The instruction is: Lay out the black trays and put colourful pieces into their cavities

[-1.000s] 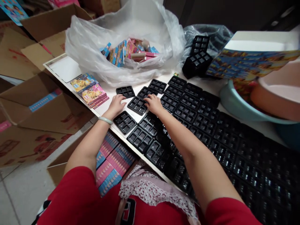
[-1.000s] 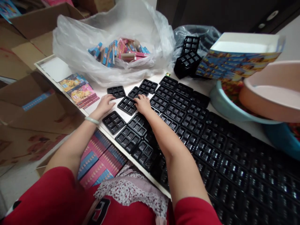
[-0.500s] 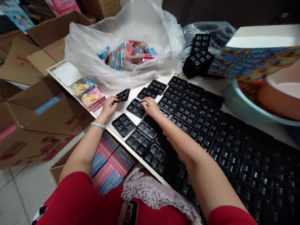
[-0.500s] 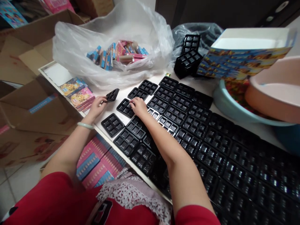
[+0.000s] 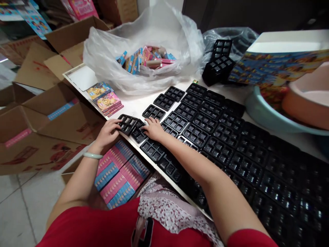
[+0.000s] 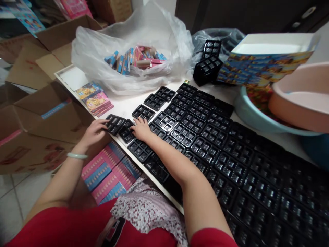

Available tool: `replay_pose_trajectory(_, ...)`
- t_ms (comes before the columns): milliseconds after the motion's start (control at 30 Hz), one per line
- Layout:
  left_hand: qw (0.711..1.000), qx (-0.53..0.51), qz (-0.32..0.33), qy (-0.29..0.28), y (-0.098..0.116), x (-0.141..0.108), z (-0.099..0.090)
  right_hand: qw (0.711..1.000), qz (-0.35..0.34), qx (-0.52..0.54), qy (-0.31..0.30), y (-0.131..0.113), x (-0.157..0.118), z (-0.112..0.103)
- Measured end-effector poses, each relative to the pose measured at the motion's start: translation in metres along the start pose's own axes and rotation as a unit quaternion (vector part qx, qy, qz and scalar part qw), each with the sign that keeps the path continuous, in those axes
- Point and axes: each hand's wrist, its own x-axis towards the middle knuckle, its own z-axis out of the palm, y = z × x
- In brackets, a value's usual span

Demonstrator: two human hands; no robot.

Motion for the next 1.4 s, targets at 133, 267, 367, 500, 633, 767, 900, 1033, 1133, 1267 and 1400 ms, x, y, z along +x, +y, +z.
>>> replay_pose_trajectory(133,0.998,0.016,0.028,-0.059,0.009,-0.022,-0.006,0.999,0.027,-0.034,0.007,0.01,0.001,-0.001)
replay_pose_trajectory(267,0.994,0.025,0.064,-0.089,0.012,-0.026,-0.002,0.998,0.045,-0.039,0.028,0.022,0.005,-0.004)
replay_pose_trajectory(367,0.992,0.034,0.064,-0.101,0.009,-0.025,0.002,0.998,0.047,-0.03,0.036,0.027,0.009,-0.003)
replay_pose_trajectory(500,0.992,0.05,0.072,-0.094,0.001,-0.025,0.0,0.998,0.047,-0.025,0.042,0.033,0.014,-0.002)
replay_pose_trajectory(633,0.987,0.056,0.1,-0.115,0.002,-0.023,0.0,0.997,0.057,-0.035,0.047,0.039,0.016,-0.002)
replay_pose_trajectory(767,0.983,0.039,0.134,-0.122,0.007,-0.016,0.012,0.996,0.063,-0.037,0.057,0.046,0.018,-0.003)
replay_pose_trajectory(900,0.982,0.008,0.157,-0.109,0.006,-0.01,0.024,0.995,0.067,-0.035,0.062,0.053,0.021,-0.004)
replay_pose_trajectory(1033,0.981,-0.003,0.167,-0.102,0.003,-0.008,0.031,0.995,0.072,-0.024,0.061,0.059,0.024,-0.007)
replay_pose_trajectory(1133,0.983,-0.013,0.149,-0.106,-0.001,-0.007,0.037,0.995,0.073,-0.014,0.068,0.063,0.027,-0.008)
replay_pose_trajectory(1267,0.985,-0.034,0.124,-0.116,-0.004,-0.004,0.044,0.995,0.072,-0.008,0.076,0.067,0.03,-0.009)
replay_pose_trajectory(1400,0.983,-0.057,0.132,-0.117,0.002,-0.003,0.046,0.995,0.073,-0.012,0.068,0.065,0.029,-0.011)
